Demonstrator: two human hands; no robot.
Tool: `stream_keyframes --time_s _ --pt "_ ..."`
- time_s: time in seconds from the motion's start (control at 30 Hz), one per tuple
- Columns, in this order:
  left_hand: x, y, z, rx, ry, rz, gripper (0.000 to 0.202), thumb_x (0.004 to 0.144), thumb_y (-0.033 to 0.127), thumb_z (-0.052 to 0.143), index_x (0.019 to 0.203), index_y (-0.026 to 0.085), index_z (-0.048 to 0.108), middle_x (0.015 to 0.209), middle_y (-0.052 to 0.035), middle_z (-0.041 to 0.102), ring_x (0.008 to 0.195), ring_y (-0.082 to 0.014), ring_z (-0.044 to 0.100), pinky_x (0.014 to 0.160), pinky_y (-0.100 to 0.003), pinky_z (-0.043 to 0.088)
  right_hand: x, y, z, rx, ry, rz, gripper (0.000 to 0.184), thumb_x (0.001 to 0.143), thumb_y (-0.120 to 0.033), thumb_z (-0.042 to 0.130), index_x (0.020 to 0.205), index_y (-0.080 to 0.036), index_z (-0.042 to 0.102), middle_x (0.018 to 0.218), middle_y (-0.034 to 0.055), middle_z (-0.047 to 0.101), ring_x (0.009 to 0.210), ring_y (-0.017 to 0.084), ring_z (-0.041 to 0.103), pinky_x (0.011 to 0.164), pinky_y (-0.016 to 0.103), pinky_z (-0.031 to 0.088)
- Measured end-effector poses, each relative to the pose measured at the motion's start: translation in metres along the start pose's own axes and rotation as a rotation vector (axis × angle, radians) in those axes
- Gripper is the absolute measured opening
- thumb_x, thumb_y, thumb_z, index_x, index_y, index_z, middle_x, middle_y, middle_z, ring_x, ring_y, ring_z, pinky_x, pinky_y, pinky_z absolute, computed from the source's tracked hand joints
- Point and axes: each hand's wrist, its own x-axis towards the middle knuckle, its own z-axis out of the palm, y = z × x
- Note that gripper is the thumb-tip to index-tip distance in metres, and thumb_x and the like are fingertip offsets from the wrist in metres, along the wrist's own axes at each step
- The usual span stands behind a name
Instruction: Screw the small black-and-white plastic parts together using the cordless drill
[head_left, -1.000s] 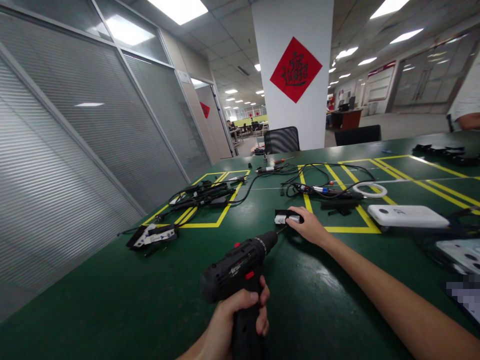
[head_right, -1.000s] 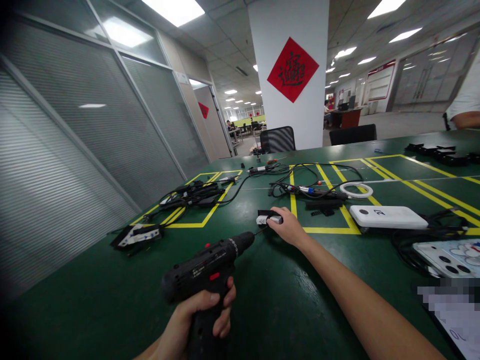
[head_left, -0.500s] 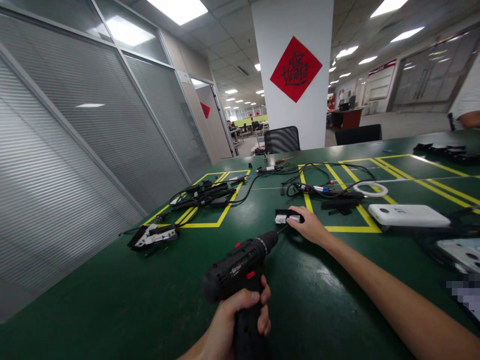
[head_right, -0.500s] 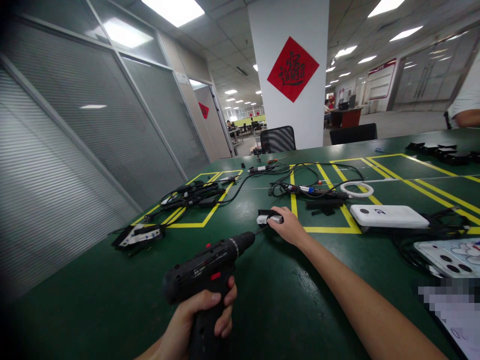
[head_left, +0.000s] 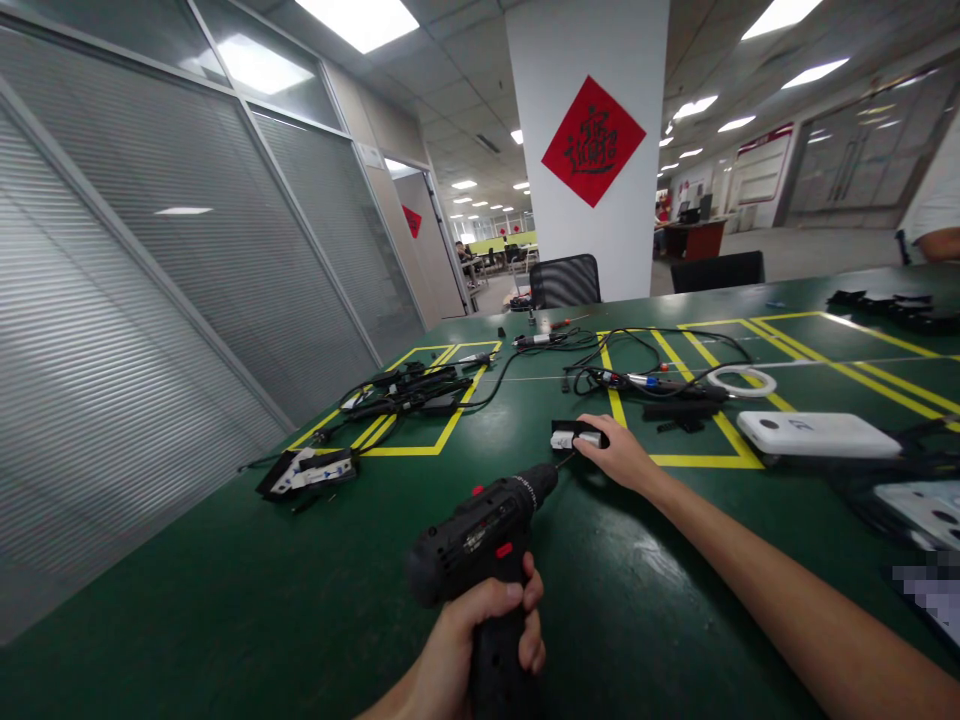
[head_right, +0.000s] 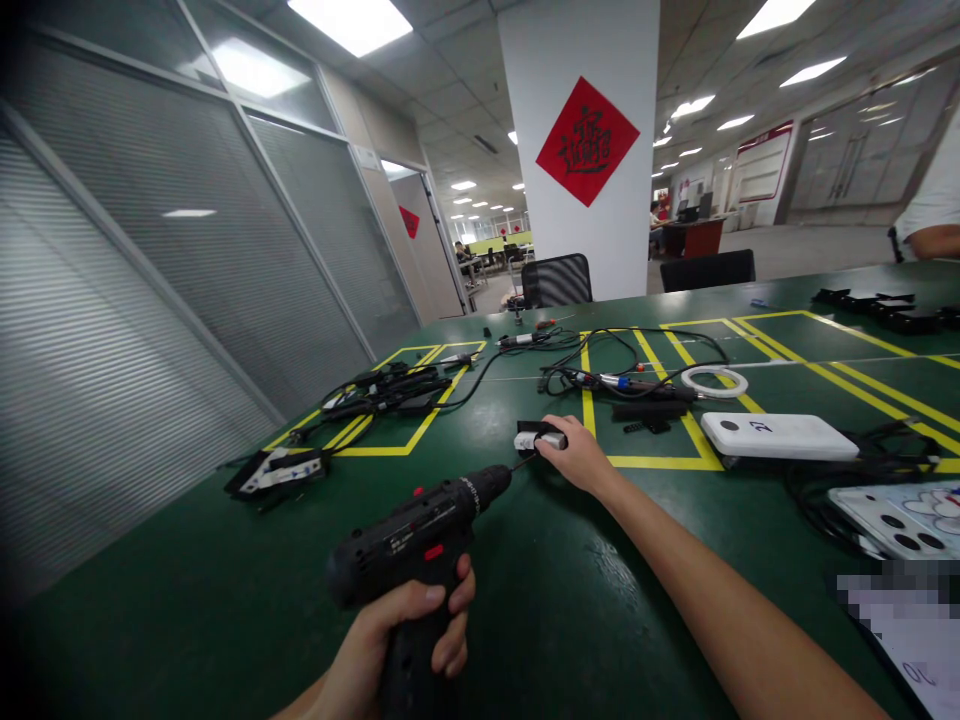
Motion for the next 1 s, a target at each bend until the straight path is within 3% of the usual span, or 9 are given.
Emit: stream_keyframes --time_s 1.0 --pt "0.0028 -0.0038 -0.0016 -0.015 -0.008 0.005 0.014 0.077 0.016 0.042 0.087 0.014 0.049 0.071 0.0001 0.045 0.044 -0.0081 0.042 0.050 -0.029 0.036 0.0004 0.0009 -0.0011 0.005 -0.024 0.002 0.037 0.077 -0.036 0.055 0.112 -0.021 0.057 0.101 0.0055 0.056 0.090 0.017 0.056 0.084 0.030 0.041"
